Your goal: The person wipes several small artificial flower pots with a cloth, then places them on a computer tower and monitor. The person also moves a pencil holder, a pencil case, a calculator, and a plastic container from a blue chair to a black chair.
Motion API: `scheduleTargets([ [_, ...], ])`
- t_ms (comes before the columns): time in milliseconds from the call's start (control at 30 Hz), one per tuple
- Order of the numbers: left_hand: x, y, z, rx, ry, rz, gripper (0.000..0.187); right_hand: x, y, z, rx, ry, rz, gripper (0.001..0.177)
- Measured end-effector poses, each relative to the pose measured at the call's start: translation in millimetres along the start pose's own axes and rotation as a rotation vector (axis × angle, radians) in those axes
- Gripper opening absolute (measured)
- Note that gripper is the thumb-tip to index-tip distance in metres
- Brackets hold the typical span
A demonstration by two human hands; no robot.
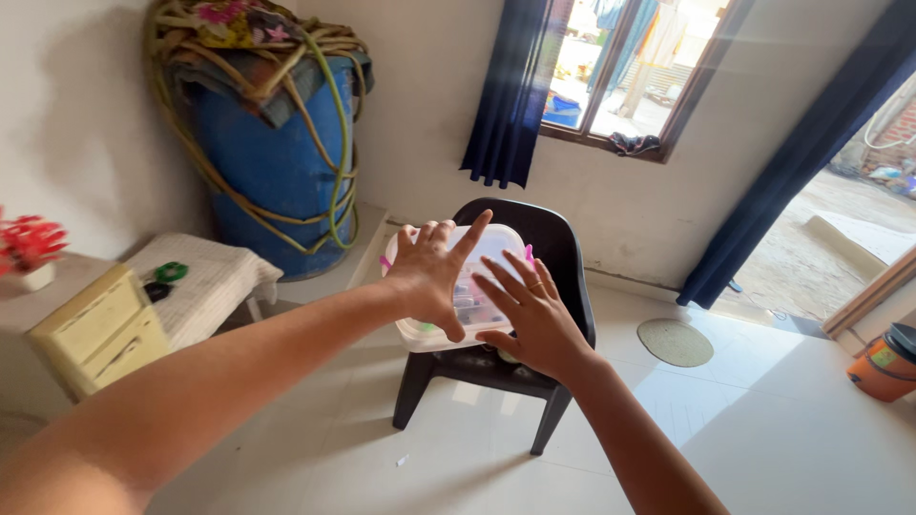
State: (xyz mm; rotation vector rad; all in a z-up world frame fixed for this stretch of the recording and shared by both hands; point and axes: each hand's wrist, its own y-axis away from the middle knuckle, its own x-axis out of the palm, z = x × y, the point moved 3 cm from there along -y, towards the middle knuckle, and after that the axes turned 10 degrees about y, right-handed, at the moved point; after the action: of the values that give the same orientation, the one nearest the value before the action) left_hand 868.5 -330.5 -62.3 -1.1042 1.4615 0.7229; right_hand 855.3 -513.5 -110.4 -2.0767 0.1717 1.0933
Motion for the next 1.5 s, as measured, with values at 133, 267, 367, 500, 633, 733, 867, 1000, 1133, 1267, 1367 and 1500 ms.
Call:
scheduleTargets([
  [133, 10, -51, 15, -0.036, 0.019, 0.029, 0.169, 30, -13, -26, -0.081, 0.032, -0.021, 0.066],
  [267, 23, -115, 40, -0.038, 0.088, 0.063, 0.169, 71, -35, -68, 0.031, -0.13, 0.052, 0.062],
  [367, 38, -168, 58, -0.038, 0.121, 0.066, 0.169, 100, -54, -101, 0.03, -0.075, 0.017, 0.059],
  [500, 65, -237, 87, -0.03, 0.166, 0.081, 0.171, 149, -74, -146, 0.048, 0.016, 0.023, 0.057],
  [633, 106, -287, 122, -0.003, 0.213, 0.091, 0.167, 215, -70, -182, 0.059, 0.071, 0.079, 0.057],
  [733, 130, -316, 151, -0.011, 0.181, 0.111, 0.162, 271, -56, -212, 0.062, 0.145, 0.181, 0.057],
  [867, 165, -341, 192, -0.063, 0.148, 0.138, 0.154, 357, -27, -254, 0.115, 0.123, 0.286, 0.056],
  [1000, 198, -367, 233, -0.141, 0.063, 0.158, 0.147, 460, -1, -304, 0.133, 0.094, 0.443, 0.055],
  [1133, 227, -393, 270, -0.243, -0.091, 0.219, 0.14, 562, 22, -343, 0.209, 0.035, 0.624, 0.06],
  [1267, 259, -430, 299, -0.315, -0.178, 0.263, 0.134, 661, 57, -366, 0.235, -0.027, 0.754, 0.058],
  [1367, 290, -449, 308, -0.357, -0.244, 0.298, 0.131, 731, 93, -372, 0.202, -0.051, 0.781, 0.051],
  [1500, 328, -463, 312, -0.386, -0.378, 0.387, 0.131, 792, 140, -369, 0.232, -0.109, 0.694, 0.042],
])
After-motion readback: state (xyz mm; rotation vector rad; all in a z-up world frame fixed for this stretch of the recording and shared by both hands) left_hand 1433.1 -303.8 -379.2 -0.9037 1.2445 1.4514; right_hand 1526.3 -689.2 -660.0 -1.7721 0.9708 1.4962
